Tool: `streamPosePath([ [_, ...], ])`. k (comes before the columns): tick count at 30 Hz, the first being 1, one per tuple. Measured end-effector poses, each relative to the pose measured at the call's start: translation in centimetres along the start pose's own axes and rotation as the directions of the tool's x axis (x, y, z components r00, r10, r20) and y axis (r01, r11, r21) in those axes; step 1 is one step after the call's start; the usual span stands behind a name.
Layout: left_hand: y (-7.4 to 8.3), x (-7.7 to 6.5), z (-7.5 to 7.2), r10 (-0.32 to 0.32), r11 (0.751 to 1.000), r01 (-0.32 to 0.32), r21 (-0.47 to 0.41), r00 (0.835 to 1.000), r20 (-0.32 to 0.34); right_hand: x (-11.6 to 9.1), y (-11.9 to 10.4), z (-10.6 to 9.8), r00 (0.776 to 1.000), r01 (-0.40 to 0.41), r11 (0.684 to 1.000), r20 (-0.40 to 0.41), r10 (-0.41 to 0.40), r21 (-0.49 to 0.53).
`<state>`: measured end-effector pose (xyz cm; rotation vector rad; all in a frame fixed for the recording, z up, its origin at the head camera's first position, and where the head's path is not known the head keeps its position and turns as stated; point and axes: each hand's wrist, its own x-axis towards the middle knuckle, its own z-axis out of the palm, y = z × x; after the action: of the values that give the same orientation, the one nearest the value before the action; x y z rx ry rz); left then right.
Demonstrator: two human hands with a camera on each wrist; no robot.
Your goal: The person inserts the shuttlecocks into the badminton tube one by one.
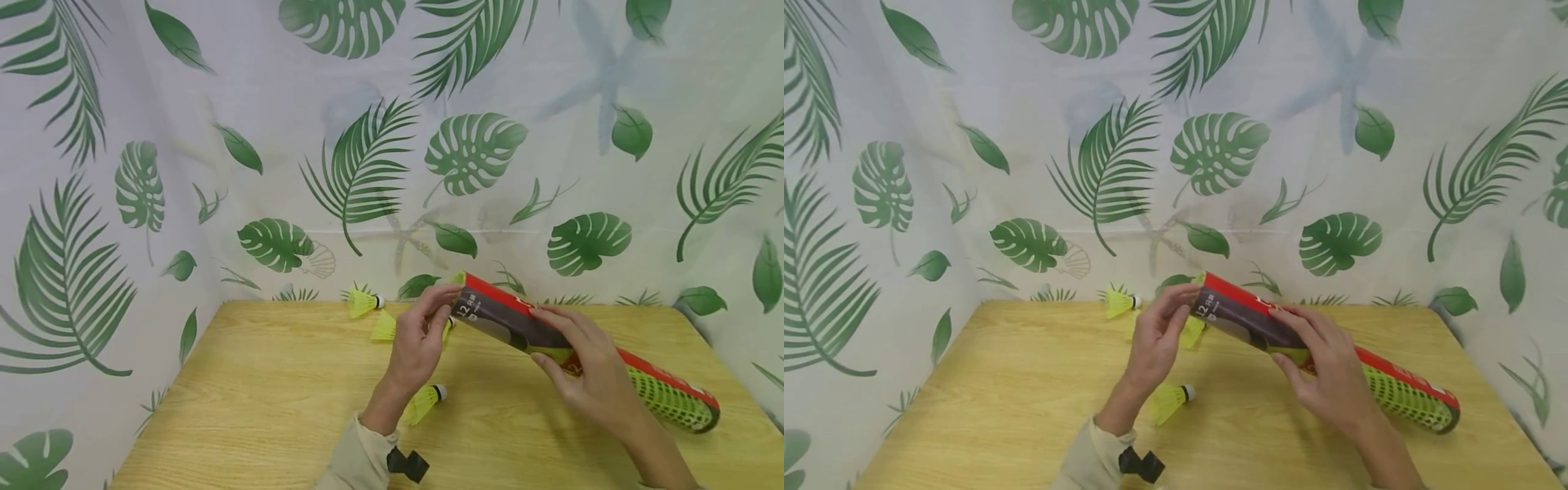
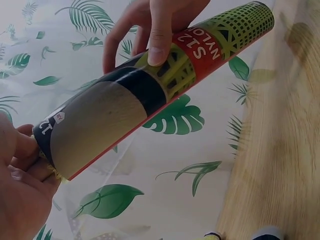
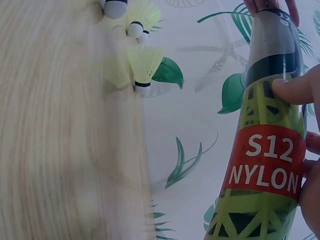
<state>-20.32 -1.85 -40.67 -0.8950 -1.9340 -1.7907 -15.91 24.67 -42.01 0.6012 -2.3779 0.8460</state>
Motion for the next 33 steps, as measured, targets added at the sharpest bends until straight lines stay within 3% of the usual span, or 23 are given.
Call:
streamPosePath([
  [11,-0.1,-0.1,0.3,0.002,1.0,-0.002,-0.009,0.998,0.071,0.6,-0.3,-0.3,1.0,0.014,1.0,0.007,-0.015,0.027],
  [20,0.0,-0.1,0.0,0.009,0.999,-0.007,-0.036,0.999,0.045,0.6,0.1,-0.3,0.999,0.045,0.998,-0.004,-0.045,0.044],
  [27,0.0,-0.5,-1.8,0.098,0.994,-0.098,-0.041,0.995,-0.003,0.5,0.2,-0.4,1.0,0.004,0.998,0.005,-0.005,0.061],
  [33,-0.9,-2.5,-4.3,0.018,0.999,-0.017,0.045,0.999,-0.034,0.9,0.3,-0.4,1.0,0.026,0.998,-0.008,-0.026,0.057],
])
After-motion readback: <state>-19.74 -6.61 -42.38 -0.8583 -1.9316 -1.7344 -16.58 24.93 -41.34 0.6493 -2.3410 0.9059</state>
